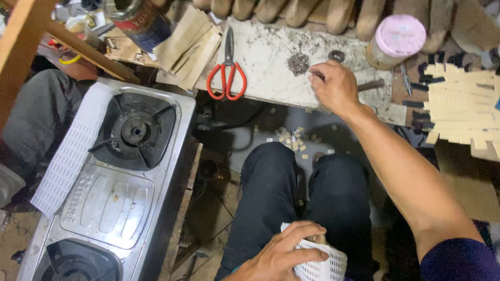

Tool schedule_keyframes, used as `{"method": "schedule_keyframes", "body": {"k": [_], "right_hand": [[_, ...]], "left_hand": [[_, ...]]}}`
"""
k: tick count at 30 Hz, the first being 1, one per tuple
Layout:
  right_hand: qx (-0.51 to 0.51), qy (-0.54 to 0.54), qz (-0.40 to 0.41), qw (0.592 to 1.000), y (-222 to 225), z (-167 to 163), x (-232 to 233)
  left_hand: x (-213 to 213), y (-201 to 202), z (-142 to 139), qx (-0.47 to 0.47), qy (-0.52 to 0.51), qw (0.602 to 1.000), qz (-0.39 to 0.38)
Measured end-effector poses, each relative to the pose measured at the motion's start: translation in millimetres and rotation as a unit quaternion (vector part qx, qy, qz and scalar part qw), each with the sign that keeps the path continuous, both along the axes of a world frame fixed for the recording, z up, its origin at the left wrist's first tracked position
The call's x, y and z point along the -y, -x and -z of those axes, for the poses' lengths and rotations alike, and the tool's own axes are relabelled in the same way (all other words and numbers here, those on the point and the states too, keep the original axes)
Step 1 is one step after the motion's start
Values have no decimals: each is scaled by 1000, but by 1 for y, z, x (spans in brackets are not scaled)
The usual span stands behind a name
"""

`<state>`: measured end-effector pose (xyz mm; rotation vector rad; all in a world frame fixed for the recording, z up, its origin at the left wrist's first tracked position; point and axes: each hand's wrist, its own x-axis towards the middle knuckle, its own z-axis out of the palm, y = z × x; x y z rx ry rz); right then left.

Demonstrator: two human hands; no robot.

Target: The person sits with a woven shoe upper stretched over a wooden last on their lap. They use pincers to grip and pull the upper's edge over the insole board, then hammer tacks and the edge to secure the material, working around the shoe and repositioning it repeatedly.

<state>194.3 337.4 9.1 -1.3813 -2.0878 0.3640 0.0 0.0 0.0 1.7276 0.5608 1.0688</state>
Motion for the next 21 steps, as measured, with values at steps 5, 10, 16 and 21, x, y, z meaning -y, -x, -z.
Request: {"method": "schedule_keyframes", "body": {"k": [5, 10, 16, 21], "right_hand": [[17, -48, 45, 998, 50, -50, -56], [37, 122, 132, 983, 94, -20, -78], [75, 7, 86, 993, 99, -3, -94], [-6, -7, 64, 998, 99, 5, -107]], "left_hand": [[-29, 31, -36, 12, 28, 999, 23], [-39, 60, 9, 7, 36, 999, 6], [-61, 69, 27, -1, 29, 1000, 3], [-75, 65, 51, 1, 37, 999, 7]]}}
